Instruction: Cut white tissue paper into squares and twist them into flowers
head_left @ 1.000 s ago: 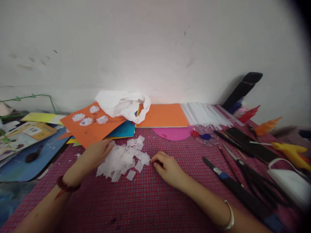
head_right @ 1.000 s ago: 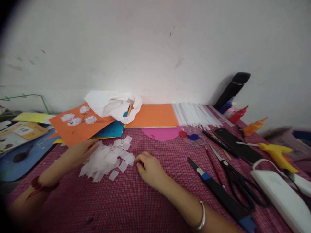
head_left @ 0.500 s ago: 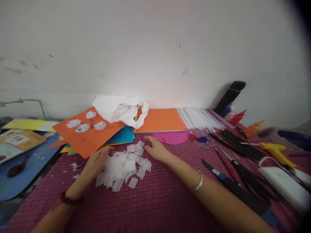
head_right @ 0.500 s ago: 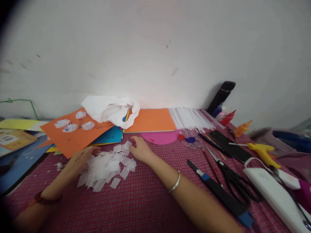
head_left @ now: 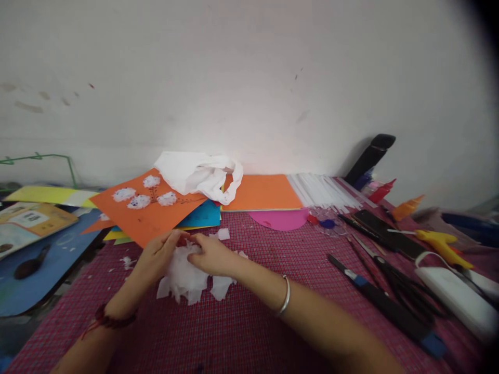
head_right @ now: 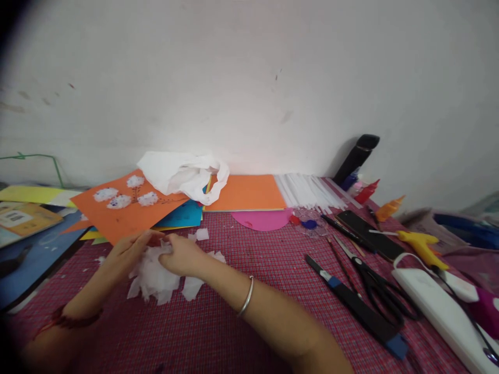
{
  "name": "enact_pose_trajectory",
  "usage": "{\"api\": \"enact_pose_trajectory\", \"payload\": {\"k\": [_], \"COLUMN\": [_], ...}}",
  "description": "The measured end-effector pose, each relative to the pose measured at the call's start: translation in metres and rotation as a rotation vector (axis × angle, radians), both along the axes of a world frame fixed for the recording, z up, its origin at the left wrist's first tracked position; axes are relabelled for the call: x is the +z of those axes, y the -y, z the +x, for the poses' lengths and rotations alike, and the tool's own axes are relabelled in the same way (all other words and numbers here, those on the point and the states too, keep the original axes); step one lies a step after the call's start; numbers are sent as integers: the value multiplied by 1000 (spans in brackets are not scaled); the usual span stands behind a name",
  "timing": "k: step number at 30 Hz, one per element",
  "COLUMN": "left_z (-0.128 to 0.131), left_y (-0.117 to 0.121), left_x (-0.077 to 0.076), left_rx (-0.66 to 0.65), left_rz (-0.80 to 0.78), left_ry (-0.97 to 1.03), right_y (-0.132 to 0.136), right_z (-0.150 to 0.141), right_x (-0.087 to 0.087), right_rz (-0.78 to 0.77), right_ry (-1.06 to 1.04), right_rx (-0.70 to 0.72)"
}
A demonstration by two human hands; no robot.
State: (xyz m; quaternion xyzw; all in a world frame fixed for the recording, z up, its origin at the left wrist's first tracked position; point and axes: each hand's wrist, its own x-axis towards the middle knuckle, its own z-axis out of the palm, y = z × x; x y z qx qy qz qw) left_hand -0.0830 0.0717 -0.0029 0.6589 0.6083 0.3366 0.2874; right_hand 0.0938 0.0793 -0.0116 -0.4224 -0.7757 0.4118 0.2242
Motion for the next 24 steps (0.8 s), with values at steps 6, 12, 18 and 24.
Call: {"api": "enact_pose_trajectory", "payload": {"k": [6,12,18,24], "left_z": [-5,5,4,5], "left_y": [0,4,5,13], "left_x": [5,1,4,15], "left_rx": [-103,-201,-216,-170], "left_rz": [-8,-50,-5,147], "left_ry": [-209,-442,-536,-487], "right_y": [6,-22,-36,-35], "right_z": [27,65,61,51], "right_x": [23,14,-7,8], "right_rz": [231,275,264,101], "right_ry": [279,396,428,44], "right_rx": [196,-185,-206,-224]}}
